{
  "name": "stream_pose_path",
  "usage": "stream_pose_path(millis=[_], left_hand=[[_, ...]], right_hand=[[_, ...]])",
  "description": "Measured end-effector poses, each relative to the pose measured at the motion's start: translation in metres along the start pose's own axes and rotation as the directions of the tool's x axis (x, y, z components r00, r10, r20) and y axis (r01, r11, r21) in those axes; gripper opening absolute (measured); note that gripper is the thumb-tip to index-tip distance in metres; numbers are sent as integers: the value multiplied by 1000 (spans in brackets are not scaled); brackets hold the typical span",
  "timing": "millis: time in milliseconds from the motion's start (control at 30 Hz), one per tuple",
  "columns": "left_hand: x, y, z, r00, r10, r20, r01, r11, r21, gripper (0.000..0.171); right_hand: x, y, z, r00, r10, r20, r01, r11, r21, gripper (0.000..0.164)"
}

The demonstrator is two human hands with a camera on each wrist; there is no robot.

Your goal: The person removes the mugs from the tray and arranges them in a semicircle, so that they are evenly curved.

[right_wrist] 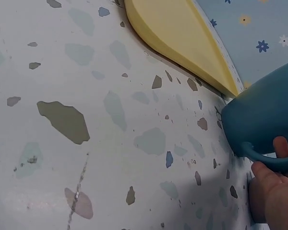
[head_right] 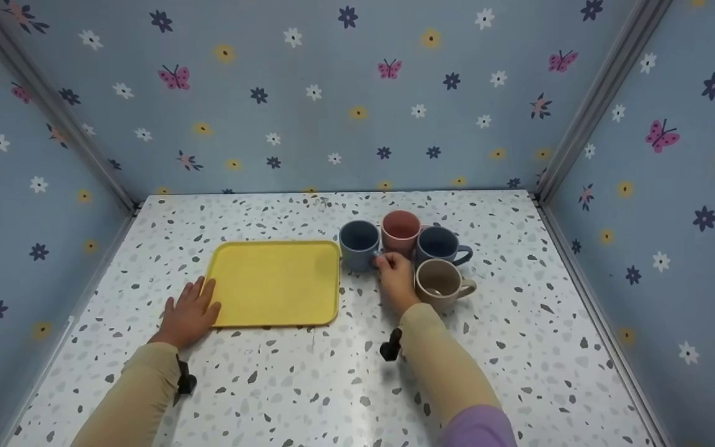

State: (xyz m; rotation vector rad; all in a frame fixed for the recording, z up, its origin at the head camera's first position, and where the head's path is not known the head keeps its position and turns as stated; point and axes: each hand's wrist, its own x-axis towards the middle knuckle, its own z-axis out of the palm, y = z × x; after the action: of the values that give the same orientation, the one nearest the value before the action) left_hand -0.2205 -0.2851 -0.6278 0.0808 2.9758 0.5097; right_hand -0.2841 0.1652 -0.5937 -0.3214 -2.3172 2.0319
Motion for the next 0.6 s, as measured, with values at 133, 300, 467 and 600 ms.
stream_pose_path(millis=[133, 300, 467, 600], left_hand=[[1, -1, 1, 1000, 10, -21, -10, 1000, 1, 65], [2, -3, 4, 1000, 19, -19, -19, 1000, -9, 66], [-1, -1, 2, 999, 27, -36, -28, 999, -26, 65], [-2, 2, 1, 999, 18, -37, -18, 1000, -20, 64]], right_hand=[[0, 0, -1, 1000, 1, -2, -1, 1000, -17, 18], [0, -1, -1, 1000, 25, -2, -25, 1000, -17, 20], [-1, -2, -1, 1000, 30, 0, -30, 1000, -4, 20], [-1, -2, -1, 998, 55, -1, -55, 998, 11, 18]])
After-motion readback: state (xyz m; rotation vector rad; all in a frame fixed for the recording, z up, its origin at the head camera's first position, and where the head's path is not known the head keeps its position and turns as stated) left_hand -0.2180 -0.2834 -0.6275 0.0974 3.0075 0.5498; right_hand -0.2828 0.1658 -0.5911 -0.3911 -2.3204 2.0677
